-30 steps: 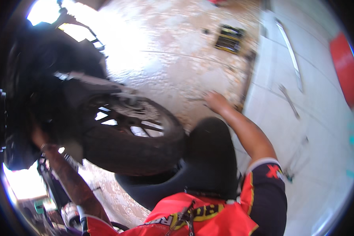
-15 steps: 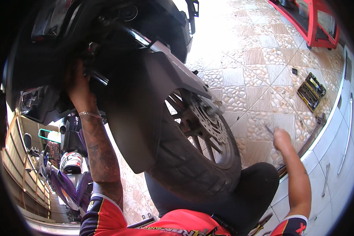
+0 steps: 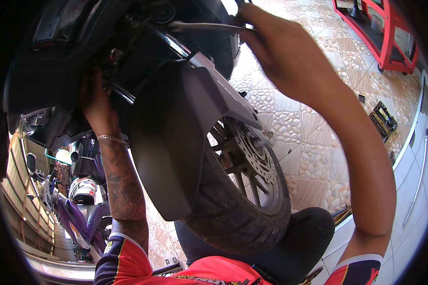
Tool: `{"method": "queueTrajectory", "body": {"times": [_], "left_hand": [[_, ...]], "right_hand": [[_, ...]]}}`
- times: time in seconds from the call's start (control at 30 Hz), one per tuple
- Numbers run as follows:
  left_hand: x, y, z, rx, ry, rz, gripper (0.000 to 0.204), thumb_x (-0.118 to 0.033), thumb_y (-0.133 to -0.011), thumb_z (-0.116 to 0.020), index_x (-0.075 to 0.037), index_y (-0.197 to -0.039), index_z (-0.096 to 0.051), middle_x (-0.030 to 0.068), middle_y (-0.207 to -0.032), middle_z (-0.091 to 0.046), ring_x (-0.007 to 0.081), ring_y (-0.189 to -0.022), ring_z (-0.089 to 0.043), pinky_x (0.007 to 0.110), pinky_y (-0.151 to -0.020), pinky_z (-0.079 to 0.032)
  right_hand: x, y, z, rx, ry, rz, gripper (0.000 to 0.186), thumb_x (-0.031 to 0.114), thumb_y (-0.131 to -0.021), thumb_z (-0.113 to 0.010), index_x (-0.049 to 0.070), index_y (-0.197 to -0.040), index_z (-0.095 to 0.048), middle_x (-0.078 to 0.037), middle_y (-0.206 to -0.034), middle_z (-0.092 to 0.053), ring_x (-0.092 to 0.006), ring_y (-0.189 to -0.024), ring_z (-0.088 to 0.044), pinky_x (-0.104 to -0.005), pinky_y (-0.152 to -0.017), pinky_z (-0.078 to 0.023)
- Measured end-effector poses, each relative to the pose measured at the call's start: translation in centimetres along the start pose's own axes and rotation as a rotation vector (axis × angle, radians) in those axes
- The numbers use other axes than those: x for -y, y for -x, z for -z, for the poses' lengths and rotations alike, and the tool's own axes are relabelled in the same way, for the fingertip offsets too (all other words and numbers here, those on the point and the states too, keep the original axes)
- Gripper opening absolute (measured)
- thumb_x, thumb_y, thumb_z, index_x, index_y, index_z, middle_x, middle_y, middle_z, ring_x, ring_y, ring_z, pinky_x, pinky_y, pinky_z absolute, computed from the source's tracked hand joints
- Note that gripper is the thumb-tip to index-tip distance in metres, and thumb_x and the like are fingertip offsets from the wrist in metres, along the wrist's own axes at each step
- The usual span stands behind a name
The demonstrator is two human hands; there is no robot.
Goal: The person sits on the floor and uses a wrench to tighten bolts under the rear section of a scooter. They repeatedly reach under the bodywork, adjust the tool, and reposition their hands to access fasteners near the rear wheel and exhaust area.
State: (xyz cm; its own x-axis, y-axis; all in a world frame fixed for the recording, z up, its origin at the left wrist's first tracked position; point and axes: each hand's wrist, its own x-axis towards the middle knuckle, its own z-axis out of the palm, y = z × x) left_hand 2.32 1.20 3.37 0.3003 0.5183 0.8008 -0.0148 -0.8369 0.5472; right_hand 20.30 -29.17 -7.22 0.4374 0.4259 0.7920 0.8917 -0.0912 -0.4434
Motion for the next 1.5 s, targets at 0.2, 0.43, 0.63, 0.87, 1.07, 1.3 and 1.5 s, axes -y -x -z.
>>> {"method": "queueTrajectory", "body": {"times": [0.2,0.43,0.63,0.87,1.07,1.3,1.5], "left_hand": [[0.2,0.1,0.1,0.027,0.024,-0.047,0.039,-0.025,-0.098,-0.071,-0.005,-0.131,-0.066,0.0061,-0.127,-0.068,0.0159,-0.108,-0.064,0.034,-0.086,-0.051],[-0.1,0.8,0.3,-0.004,-0.092,-0.051,0.038,-0.024,-0.099,-0.069,-0.006,-0.133,-0.067,0.005,-0.129,-0.067,0.0167,-0.11,-0.063,0.034,-0.091,-0.05],[-1.1,1.4,0.4,0.0,-0.11,-0.059,0.042,-0.022,-0.098,-0.07,-0.005,-0.136,-0.065,0.0057,-0.132,-0.067,0.0159,-0.112,-0.063,0.032,-0.091,-0.049],[-2.2,1.6,0.0,-0.039,-0.204,-0.066,0.04,-0.02,-0.097,-0.071,-0.002,-0.132,-0.067,0.0081,-0.127,-0.07,0.0147,-0.111,-0.064,0.029,-0.092,-0.048],[-2.2,1.4,-0.3,-0.034,-0.23,-0.129,0.039,-0.017,-0.098,-0.069,0.003,-0.13,-0.067,0.0127,-0.129,-0.07,0.0201,-0.116,-0.065,0.032,-0.102,-0.046],[-1.0,0.0,0.0,0.004,-0.246,-0.234,0.034,-0.016,-0.098,-0.069,0.003,-0.126,-0.07,0.0134,-0.13,-0.07,0.0204,-0.118,-0.065,0.032,-0.103,-0.046],[-0.3,-0.3,-0.1,-0.046,-0.137,-0.273,0.031,-0.015,-0.097,-0.069,0.002,-0.123,-0.072,0.0128,-0.129,-0.07,0.0201,-0.117,-0.065,0.032,-0.103,-0.045]], "right_hand": [[3.0,-7.3,-7.9,-0.183,-0.222,-0.082,0.023,0.019,-0.101,-0.058,0.0,-0.114,-0.06,-0.027,-0.093,-0.07,-0.0471,-0.091,-0.067,-0.0524,-0.082,-0.051],[3.1,-4.6,-8.5,-0.068,-0.327,-0.173,0.023,0.021,-0.101,-0.058,0.001,-0.11,-0.065,-0.027,-0.094,-0.07,-0.046,-0.092,-0.067,-0.0511,-0.085,-0.052],[2.4,-4.3,-6.8,-0.022,-0.285,-0.176,0.021,0.021,-0.103,-0.06,0.003,-0.115,-0.063,-0.016,-0.092,-0.07,-0.0248,-0.082,-0.068,-0.0388,-0.076,-0.051],[1.2,-7.7,-8.7,-0.147,-0.179,-0.064,0.023,0.025,-0.099,-0.062,0.011,-0.117,-0.066,-0.019,-0.097,-0.073,-0.0396,-0.097,-0.069,-0.0499,-0.086,-0.054],[0.8,-11.3,-13.0,-0.251,-0.087,0.171,0.03,0.031,-0.102,-0.061,0.011,-0.124,-0.065,-0.016,-0.105,-0.073,-0.0334,-0.1,-0.071,-0.0449,-0.087,-0.056],[0.3,-13.4,-13.4,-0.207,-0.028,0.279,0.026,0.014,-0.094,-0.057,0.007,-0.115,-0.07,-0.019,-0.106,-0.07,-0.0375,-0.102,-0.065,-0.0476,-0.091,-0.051],[0.2,-13.7,-13.3,-0.315,-0.137,0.376,0.028,0.014,-0.093,-0.061,0.012,-0.118,-0.073,-0.016,-0.117,-0.068,-0.0362,-0.11,-0.062,-0.0461,-0.096,-0.049]]}}
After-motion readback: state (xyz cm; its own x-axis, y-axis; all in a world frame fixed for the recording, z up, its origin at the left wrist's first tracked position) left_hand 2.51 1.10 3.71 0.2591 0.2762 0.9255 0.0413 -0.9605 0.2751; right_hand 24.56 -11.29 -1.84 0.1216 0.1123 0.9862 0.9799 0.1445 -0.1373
